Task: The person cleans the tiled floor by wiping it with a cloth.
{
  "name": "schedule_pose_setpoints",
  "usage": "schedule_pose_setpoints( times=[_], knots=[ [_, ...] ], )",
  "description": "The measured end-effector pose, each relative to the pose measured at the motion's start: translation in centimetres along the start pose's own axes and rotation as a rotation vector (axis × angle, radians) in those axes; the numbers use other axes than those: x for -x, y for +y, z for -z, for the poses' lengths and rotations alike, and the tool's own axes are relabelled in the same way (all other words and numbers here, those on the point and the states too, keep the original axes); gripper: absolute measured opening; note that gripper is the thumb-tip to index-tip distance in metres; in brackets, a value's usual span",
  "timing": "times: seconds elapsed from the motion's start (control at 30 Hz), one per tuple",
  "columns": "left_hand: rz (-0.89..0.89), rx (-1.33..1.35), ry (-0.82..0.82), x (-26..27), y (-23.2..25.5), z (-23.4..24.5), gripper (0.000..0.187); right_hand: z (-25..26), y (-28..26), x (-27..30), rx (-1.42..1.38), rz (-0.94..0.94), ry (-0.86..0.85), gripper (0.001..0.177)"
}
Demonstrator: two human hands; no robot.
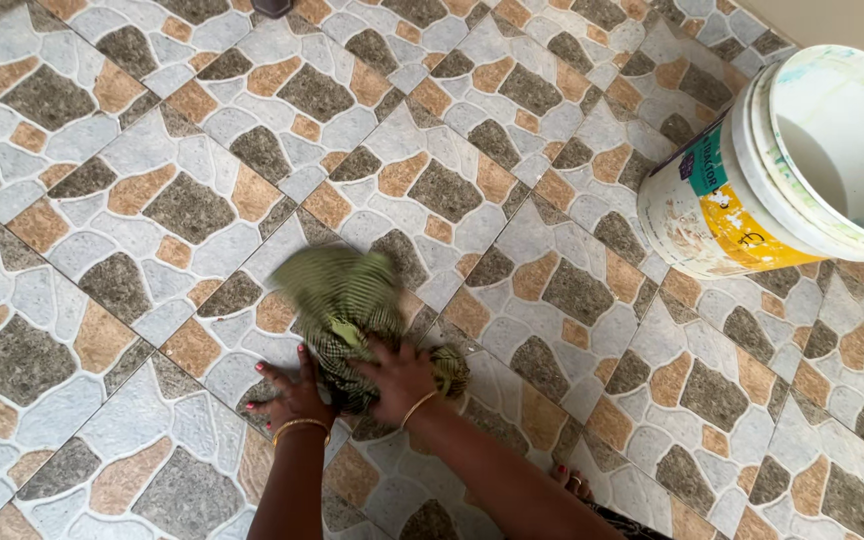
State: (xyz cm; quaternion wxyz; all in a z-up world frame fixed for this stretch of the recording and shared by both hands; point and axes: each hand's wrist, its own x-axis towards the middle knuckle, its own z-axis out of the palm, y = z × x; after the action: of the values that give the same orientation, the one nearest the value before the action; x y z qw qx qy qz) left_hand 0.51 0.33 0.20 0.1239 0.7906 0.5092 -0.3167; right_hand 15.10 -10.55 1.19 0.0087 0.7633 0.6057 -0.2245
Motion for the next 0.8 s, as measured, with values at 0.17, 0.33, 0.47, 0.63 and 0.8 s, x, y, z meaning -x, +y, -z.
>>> schedule_pose_setpoints(
  times=[0.17, 0.33, 0.47, 0.63, 0.8],
  knots=[
    [0.079, 0.043, -0.086, 0.2, -0.2, 0.2, 0.142, 4.4, 7.5, -2.1, 0.018, -0.239, -0.120, 0.091],
    [0.069, 0.014, -0.122, -0.1, -0.1, 0.4, 0.142, 6.3, 19.7, 0.5, -0.067, -0.624, 0.171, 0.075],
    [0.057, 0.066, -0.116, -0.1, -0.2, 0.4, 0.142, 5.9, 25.6, 5.3, -0.291, -1.160, 0.210, 0.090],
    [0.053, 0.073, -0.160, 0.2, -0.1, 1.3, 0.144, 2.1, 23.7, 5.1, -0.203, -1.281, 0.219, 0.086],
    [0.081, 0.116, -0.171, -0.1, 0.0, 1.0, 0.144, -1.4, 13.0, 1.6, 0.045, -0.860, 0.043, 0.094]
  ],
)
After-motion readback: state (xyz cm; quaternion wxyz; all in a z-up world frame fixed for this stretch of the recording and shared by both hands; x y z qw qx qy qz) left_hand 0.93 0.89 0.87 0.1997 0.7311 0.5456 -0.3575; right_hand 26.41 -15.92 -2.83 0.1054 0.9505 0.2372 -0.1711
